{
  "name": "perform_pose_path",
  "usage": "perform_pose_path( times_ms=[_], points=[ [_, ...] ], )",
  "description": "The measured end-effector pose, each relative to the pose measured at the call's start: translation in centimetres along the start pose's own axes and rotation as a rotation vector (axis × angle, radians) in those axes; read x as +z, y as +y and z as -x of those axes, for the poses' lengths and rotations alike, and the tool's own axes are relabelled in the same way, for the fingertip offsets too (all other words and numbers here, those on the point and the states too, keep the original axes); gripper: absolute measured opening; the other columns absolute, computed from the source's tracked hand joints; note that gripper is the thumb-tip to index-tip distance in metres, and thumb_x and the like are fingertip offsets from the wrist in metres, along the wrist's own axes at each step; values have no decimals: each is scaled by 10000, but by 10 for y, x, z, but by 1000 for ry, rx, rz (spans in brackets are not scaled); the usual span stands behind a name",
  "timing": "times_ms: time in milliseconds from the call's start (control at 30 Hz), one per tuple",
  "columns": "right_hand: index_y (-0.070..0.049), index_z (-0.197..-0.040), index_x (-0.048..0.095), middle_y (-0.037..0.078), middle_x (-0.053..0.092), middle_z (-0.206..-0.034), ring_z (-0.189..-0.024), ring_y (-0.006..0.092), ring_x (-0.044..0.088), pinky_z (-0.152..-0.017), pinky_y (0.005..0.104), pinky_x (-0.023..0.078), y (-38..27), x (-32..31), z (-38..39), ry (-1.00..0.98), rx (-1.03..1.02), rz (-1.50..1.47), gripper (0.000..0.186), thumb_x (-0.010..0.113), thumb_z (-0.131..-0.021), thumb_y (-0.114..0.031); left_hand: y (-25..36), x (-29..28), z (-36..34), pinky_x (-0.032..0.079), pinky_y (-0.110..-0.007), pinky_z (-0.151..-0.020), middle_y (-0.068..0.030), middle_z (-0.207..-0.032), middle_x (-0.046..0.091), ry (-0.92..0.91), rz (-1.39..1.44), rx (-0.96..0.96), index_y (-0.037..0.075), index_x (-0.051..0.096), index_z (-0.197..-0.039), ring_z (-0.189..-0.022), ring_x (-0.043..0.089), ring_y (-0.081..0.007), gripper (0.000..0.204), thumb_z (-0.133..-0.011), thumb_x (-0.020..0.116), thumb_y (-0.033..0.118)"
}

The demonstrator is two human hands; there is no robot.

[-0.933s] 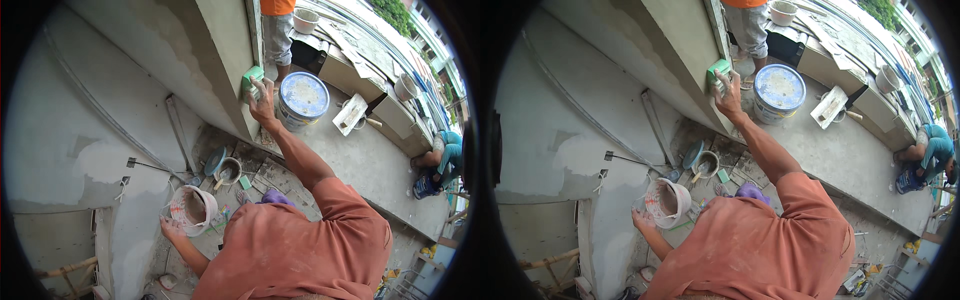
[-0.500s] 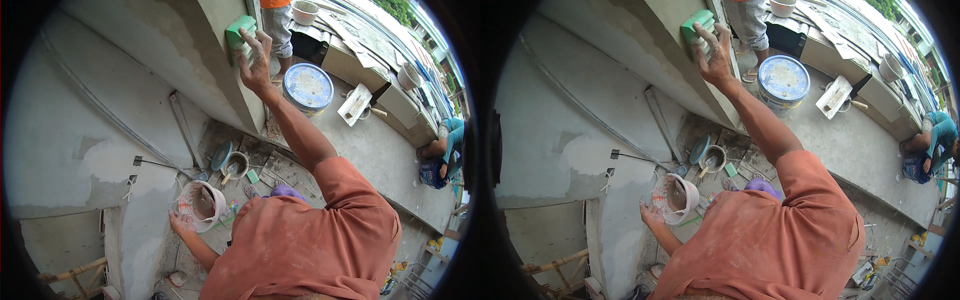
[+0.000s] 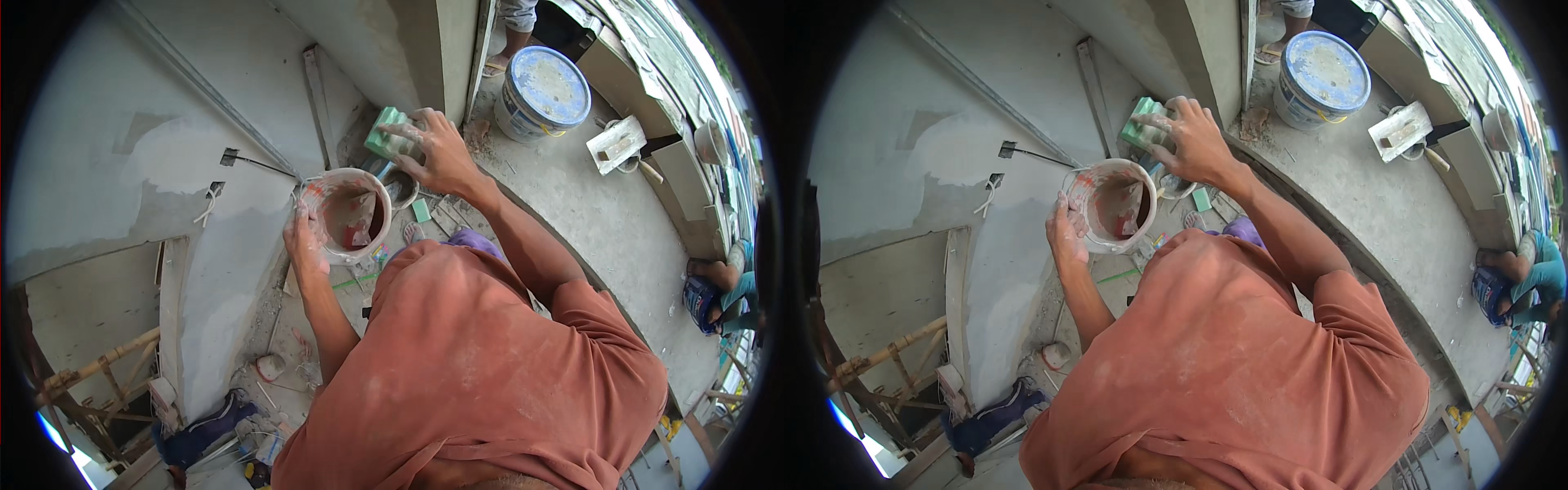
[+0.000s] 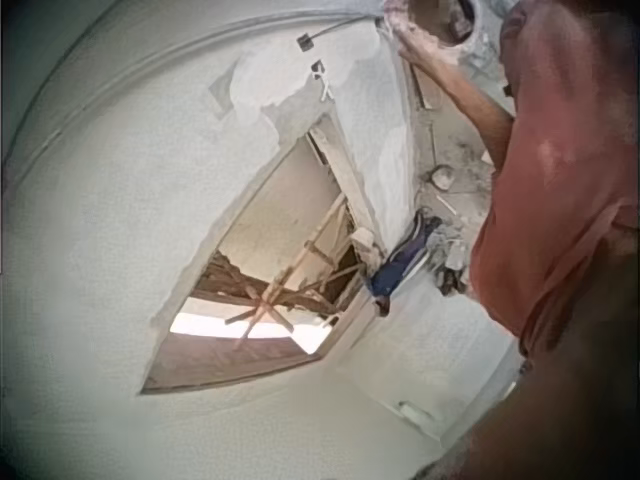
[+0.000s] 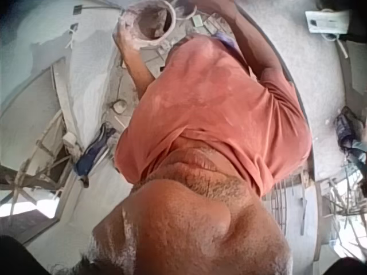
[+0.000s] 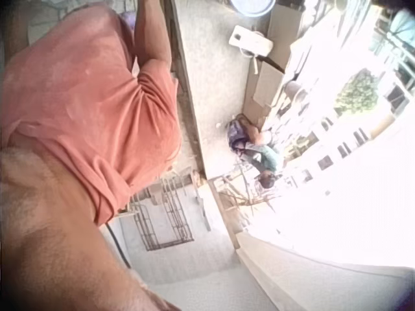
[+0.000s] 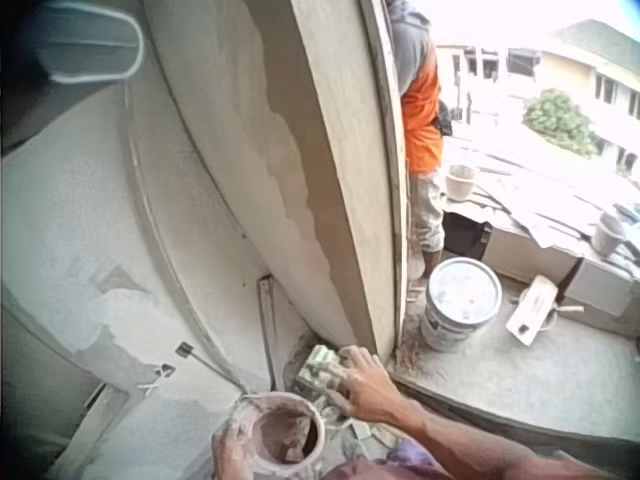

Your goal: Smoothing plaster on a wall corner using a green sanding block.

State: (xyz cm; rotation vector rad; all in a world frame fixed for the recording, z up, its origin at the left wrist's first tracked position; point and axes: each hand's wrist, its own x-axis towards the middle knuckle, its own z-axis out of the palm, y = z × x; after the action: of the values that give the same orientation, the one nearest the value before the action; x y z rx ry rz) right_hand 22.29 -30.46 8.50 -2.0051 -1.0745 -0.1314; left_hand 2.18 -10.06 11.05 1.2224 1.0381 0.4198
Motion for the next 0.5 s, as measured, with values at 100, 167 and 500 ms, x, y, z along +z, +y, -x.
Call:
perform_pose_path(
  times_ms=[100, 167, 500],
  points=[
    [-140, -1142, 761, 142, 574, -1105, -1088, 304, 526, -898, 429, 426, -30, 45, -6, -400, -115, 203, 404, 752, -764, -283, 8, 17, 7, 217, -243, -511, 90, -624, 363, -102, -38, 41, 125, 525, -748, -559, 295, -26, 382, -1036, 591, 367],
    [-65, -984, 795, 177, 618, -1161, -1161, 305, 531, -934, 439, 422, -38, 70, -11, -604, -93, 283, 357, 728, -674, -229, 10, 33, 14, 216, -242, -514, 93, -623, 363, -144, -48, 52, 126, 526, -751, -557, 294, -27, 383, -1038, 589, 371],
    [-44, -983, 798, 179, 699, -1140, -1102, 323, 586, -888, 477, 402, -8, 152, 45, -706, -116, 668, 345, 666, -802, -308, 5, 70, 34, 147, -246, -475, 104, -586, 278, -303, -51, 61, 117, 484, -746, -500, 204, -22, 406, -1062, 542, 364]
  ],
)
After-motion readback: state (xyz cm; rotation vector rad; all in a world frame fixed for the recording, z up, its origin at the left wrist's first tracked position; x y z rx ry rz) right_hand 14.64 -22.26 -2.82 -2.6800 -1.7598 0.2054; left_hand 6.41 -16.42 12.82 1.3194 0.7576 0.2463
